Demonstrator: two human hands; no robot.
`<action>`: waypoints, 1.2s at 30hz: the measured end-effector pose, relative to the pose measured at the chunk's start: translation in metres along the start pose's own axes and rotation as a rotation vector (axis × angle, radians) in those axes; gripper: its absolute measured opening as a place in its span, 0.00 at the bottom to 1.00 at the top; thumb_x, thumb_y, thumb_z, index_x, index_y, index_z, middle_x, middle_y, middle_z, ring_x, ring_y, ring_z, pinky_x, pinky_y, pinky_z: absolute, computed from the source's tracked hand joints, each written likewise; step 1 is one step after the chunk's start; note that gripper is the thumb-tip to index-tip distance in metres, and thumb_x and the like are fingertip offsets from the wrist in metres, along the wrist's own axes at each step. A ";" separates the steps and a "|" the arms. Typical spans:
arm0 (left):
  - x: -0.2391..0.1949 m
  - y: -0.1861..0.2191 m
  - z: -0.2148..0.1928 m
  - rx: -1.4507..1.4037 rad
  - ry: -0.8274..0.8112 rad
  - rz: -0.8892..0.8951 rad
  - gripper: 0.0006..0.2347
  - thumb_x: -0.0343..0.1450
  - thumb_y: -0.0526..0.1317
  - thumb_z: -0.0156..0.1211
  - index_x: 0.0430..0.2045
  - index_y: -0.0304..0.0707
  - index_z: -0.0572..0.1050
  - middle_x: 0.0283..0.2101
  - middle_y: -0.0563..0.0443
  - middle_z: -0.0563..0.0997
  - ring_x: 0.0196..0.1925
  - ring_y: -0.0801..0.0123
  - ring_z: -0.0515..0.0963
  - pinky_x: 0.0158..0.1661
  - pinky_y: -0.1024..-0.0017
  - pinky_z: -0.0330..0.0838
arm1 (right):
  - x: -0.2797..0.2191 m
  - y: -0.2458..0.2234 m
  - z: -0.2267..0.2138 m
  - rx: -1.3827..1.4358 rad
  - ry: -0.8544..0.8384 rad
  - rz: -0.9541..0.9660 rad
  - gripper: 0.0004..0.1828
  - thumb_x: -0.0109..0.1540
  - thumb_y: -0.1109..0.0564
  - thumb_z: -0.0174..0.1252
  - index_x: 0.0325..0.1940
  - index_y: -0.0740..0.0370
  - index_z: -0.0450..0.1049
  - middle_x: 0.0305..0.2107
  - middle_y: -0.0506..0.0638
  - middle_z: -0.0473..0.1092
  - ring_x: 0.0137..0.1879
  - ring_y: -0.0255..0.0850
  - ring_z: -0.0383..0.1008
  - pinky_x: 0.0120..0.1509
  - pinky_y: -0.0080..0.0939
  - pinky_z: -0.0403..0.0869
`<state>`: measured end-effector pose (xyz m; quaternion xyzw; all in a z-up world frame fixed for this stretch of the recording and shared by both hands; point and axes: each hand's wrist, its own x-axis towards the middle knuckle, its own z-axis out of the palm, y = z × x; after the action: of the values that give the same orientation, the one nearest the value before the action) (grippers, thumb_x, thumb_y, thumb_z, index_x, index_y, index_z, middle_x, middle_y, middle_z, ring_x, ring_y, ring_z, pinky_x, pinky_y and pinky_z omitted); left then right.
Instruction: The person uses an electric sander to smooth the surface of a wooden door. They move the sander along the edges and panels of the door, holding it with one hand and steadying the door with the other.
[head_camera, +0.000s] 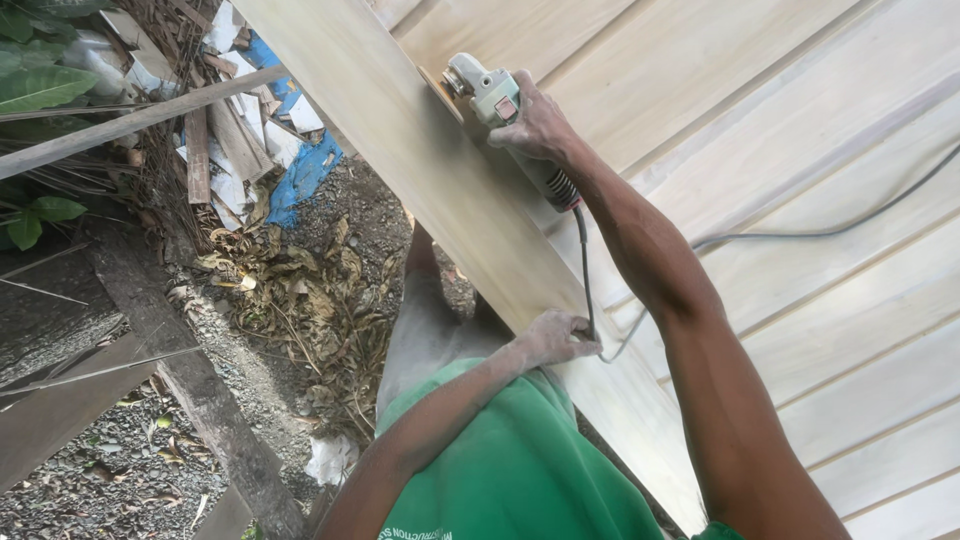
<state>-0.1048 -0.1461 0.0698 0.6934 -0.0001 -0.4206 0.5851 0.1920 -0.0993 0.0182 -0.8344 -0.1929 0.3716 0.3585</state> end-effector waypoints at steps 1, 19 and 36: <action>0.001 -0.001 0.004 -0.007 -0.005 -0.003 0.15 0.67 0.53 0.66 0.39 0.47 0.85 0.43 0.46 0.86 0.49 0.57 0.83 0.55 0.64 0.74 | -0.005 0.002 0.000 -0.004 -0.003 -0.005 0.49 0.45 0.47 0.71 0.65 0.64 0.60 0.43 0.63 0.75 0.48 0.57 0.79 0.54 0.54 0.78; 0.021 -0.027 0.103 -0.434 -0.198 -0.117 0.16 0.68 0.46 0.70 0.44 0.37 0.82 0.47 0.46 0.86 0.52 0.66 0.82 0.57 0.68 0.71 | -0.094 0.046 -0.002 -0.004 0.003 0.034 0.48 0.45 0.48 0.71 0.66 0.62 0.60 0.42 0.63 0.75 0.47 0.58 0.78 0.53 0.54 0.77; -0.046 -0.056 -0.123 0.535 0.542 -0.136 0.10 0.70 0.48 0.63 0.39 0.48 0.83 0.41 0.49 0.85 0.44 0.60 0.83 0.49 0.64 0.77 | -0.173 0.100 0.003 -0.002 0.012 0.063 0.52 0.44 0.45 0.72 0.67 0.60 0.59 0.43 0.65 0.74 0.49 0.61 0.77 0.54 0.57 0.75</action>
<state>-0.0909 -0.0060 0.0465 0.9060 0.0907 -0.2453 0.3329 0.0831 -0.2668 0.0262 -0.8426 -0.1646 0.3777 0.3469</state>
